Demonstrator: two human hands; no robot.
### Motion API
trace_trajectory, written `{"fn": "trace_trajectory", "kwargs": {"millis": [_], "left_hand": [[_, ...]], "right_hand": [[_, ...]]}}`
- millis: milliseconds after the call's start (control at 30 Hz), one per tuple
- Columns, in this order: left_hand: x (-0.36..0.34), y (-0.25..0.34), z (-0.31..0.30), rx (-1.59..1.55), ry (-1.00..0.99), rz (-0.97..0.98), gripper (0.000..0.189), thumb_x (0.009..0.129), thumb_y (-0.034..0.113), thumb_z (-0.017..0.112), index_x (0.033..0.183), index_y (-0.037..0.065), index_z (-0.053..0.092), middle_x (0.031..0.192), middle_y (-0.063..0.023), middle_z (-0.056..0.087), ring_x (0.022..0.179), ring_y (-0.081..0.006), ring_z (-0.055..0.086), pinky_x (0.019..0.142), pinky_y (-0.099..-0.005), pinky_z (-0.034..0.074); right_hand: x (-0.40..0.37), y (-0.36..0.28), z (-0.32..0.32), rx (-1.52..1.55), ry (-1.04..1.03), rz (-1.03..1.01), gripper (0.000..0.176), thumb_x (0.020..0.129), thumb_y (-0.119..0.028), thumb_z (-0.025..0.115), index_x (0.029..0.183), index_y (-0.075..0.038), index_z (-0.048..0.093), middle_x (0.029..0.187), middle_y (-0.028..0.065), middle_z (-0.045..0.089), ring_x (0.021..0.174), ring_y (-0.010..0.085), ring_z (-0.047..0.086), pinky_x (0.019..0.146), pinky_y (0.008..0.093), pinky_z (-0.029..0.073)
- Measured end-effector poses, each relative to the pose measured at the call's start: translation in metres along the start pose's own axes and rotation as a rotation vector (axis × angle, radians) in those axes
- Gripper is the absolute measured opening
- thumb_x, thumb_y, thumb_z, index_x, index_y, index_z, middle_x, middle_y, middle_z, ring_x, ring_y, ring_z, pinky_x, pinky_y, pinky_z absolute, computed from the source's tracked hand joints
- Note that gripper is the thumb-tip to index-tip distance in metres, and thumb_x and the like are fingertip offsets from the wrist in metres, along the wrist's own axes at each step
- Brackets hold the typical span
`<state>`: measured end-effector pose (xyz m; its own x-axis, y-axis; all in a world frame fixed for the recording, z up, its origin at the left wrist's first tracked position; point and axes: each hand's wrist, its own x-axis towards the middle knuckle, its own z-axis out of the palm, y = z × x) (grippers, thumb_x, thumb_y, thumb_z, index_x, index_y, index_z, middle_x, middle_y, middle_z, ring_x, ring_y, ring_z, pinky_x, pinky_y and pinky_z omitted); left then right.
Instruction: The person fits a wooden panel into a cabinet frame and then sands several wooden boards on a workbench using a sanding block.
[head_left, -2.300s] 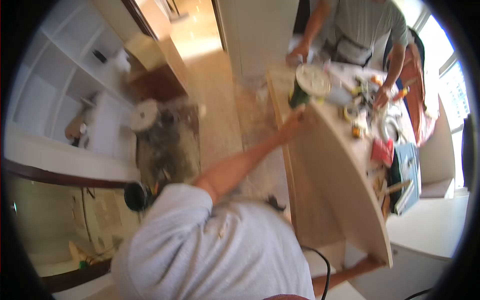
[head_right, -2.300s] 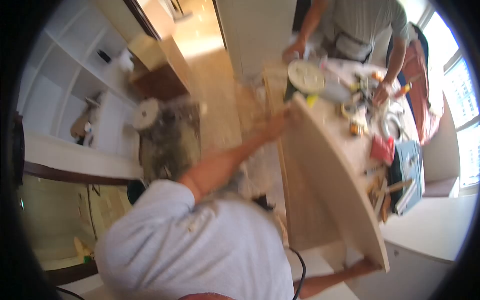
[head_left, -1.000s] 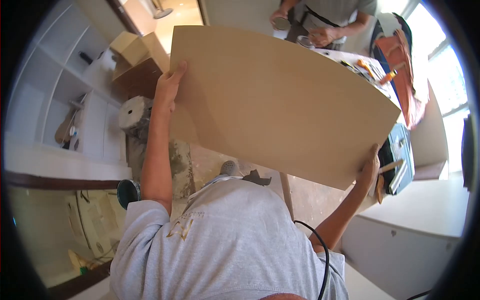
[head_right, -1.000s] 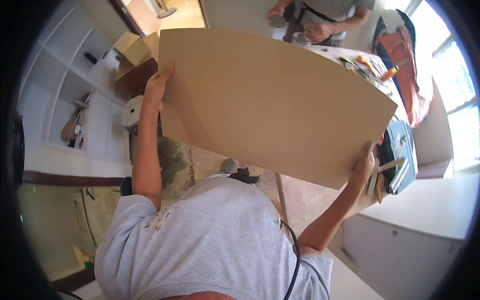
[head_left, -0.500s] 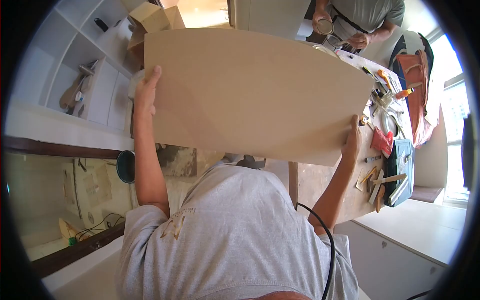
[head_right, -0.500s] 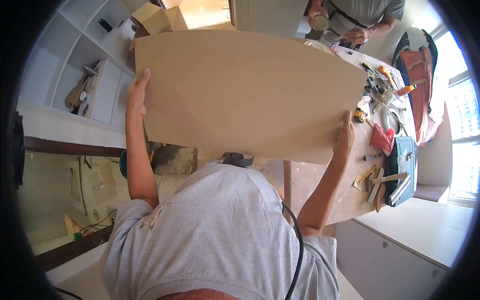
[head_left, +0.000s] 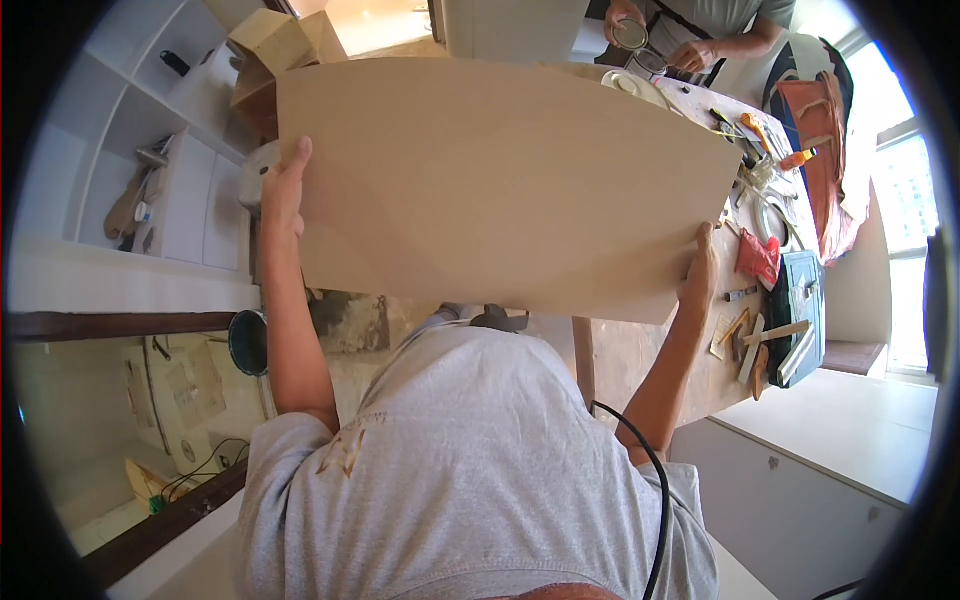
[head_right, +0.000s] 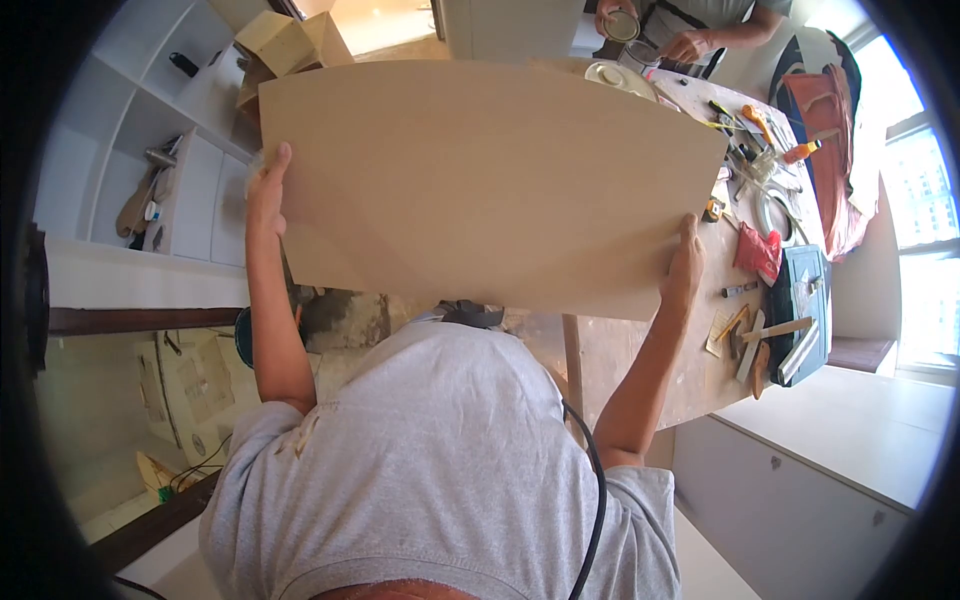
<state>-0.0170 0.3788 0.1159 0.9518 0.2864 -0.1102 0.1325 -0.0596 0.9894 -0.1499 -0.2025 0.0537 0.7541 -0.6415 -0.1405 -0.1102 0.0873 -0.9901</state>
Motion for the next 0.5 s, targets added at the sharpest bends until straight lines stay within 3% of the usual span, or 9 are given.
{"fn": "trace_trajectory", "kwargs": {"millis": [333,400,433,500], "left_hand": [[-0.002,0.005,0.014,-0.03,-0.004,0.009,0.083,0.085,0.056,0.075,0.139,-0.005,0.054,0.142,-0.0159,0.055,0.134,-0.025,0.047,0.11,-0.0381,0.036],[0.0,0.003,0.015,-0.009,0.044,0.004,0.078,0.088,0.049,0.074,0.141,-0.004,0.052,0.141,-0.0148,0.056,0.133,-0.0244,0.048,0.109,-0.0369,0.038],[0.012,-0.017,0.001,-0.056,0.036,0.02,0.072,0.09,0.044,0.073,0.141,-0.003,0.052,0.141,-0.014,0.057,0.131,-0.0246,0.05,0.109,-0.0366,0.039],[0.034,-0.044,-0.006,-0.194,-0.031,0.022,0.056,0.096,0.034,0.065,0.141,0.002,0.054,0.138,-0.0117,0.058,0.123,-0.0262,0.056,0.107,-0.0392,0.042]], "right_hand": [[0.004,0.005,-0.004,0.034,0.09,-0.009,0.063,0.099,-0.053,0.058,0.122,0.005,0.064,0.107,0.0123,0.067,0.093,0.0172,0.064,0.082,0.0324,0.052],[0.012,0.015,-0.005,0.058,0.099,-0.014,0.062,0.099,-0.053,0.057,0.12,0.004,0.065,0.104,0.0125,0.067,0.092,0.017,0.064,0.082,0.0328,0.052],[0.026,0.03,-0.01,-0.022,0.082,0.104,0.058,0.099,-0.052,0.057,0.118,0.003,0.065,0.101,0.0122,0.067,0.091,0.0175,0.064,0.081,0.0348,0.052],[0.03,0.044,-0.03,-0.088,0.105,0.098,0.048,0.1,-0.047,0.055,0.11,-0.001,0.067,0.082,0.0049,0.057,0.073,0.0148,0.056,0.066,0.0332,0.046]]}}
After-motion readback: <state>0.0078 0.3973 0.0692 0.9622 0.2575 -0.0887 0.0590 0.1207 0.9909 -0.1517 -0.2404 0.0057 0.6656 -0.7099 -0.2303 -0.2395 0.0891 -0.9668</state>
